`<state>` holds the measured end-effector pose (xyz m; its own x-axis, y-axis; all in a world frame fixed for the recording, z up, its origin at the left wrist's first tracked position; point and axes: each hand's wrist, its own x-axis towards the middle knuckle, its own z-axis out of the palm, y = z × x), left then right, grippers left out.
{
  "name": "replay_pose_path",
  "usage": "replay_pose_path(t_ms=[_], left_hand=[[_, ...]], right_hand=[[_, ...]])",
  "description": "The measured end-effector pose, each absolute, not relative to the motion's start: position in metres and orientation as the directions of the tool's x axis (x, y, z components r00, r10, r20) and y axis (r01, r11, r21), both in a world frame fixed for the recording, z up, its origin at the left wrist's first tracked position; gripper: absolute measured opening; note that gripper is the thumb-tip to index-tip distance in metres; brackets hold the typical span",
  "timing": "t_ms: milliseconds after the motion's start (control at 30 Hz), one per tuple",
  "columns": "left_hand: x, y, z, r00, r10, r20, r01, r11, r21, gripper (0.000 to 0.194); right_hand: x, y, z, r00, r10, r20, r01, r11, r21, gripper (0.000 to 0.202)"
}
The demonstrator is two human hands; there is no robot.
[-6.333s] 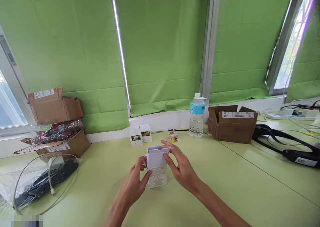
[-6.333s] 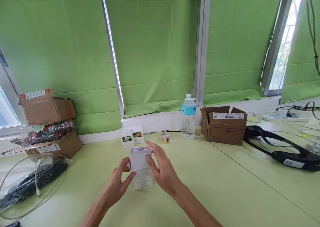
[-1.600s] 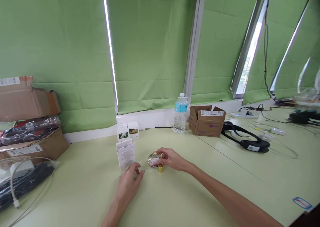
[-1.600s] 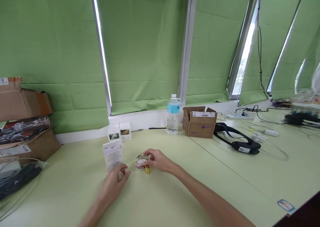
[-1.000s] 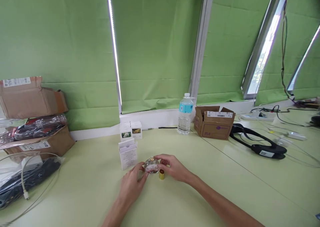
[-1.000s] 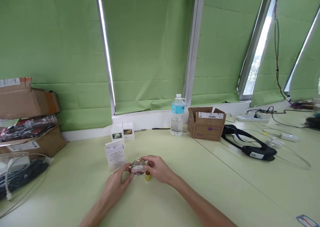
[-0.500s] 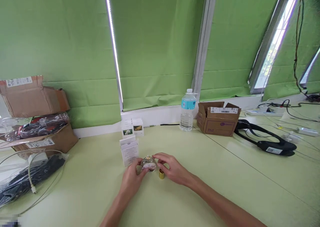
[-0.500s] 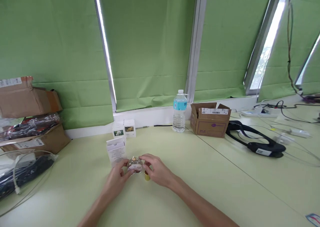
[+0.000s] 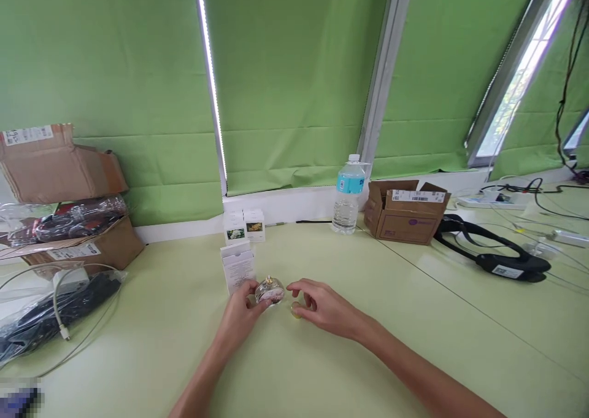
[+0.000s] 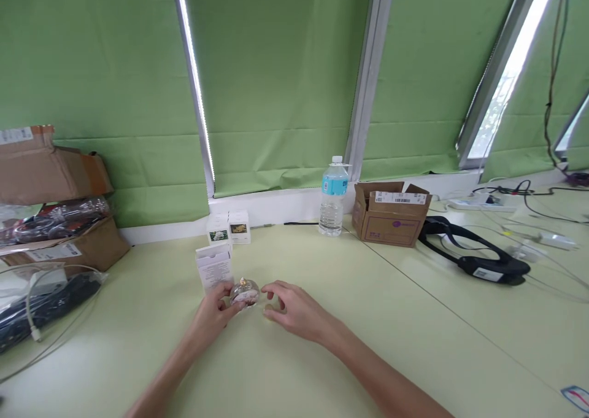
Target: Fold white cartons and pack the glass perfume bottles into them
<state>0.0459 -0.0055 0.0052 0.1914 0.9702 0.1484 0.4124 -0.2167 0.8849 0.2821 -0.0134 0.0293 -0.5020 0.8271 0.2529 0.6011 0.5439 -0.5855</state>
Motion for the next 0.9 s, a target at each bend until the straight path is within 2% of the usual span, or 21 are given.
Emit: replay_pose_path(t_ms=[67, 200, 433, 667, 900], left_hand=[[0.046, -0.006, 0.007, 0.194, 0.971, 0.138, 0.421, -0.209, 0.882, 0.042], [0.045, -0.006, 0.006, 0.202, 0.967, 0.153, 0.418, -0.227, 0.88, 0.039], [0.044, -0.004, 0.002, 0.208, 0.964, 0.167, 0.421, -0.242, 0.874, 0.035], [0.044, -0.003, 0.0, 0.196, 0.97, 0.146, 0.417, -0.217, 0.883, 0.033], [0.045, -0.003, 0.001, 0.187, 0.972, 0.145, 0.459, -0.217, 0.861, 0.033]], right_hand=[[0.279, -0.018, 0.031, -0.534, 0.806, 0.256, 0.603, 0.575, -0.553, 0.035], [0.278, -0.017, 0.029, -0.559, 0.783, 0.273, 0.603, 0.61, -0.513, 0.018], [0.274, -0.019, 0.024, -0.549, 0.797, 0.252, 0.609, 0.587, -0.533, 0.021], [0.273, -0.016, 0.021, -0.528, 0.811, 0.252, 0.667, 0.58, -0.468, 0.018], [0.278, -0.011, 0.023, -0.492, 0.806, 0.329, 0.677, 0.591, -0.438, 0.02]])
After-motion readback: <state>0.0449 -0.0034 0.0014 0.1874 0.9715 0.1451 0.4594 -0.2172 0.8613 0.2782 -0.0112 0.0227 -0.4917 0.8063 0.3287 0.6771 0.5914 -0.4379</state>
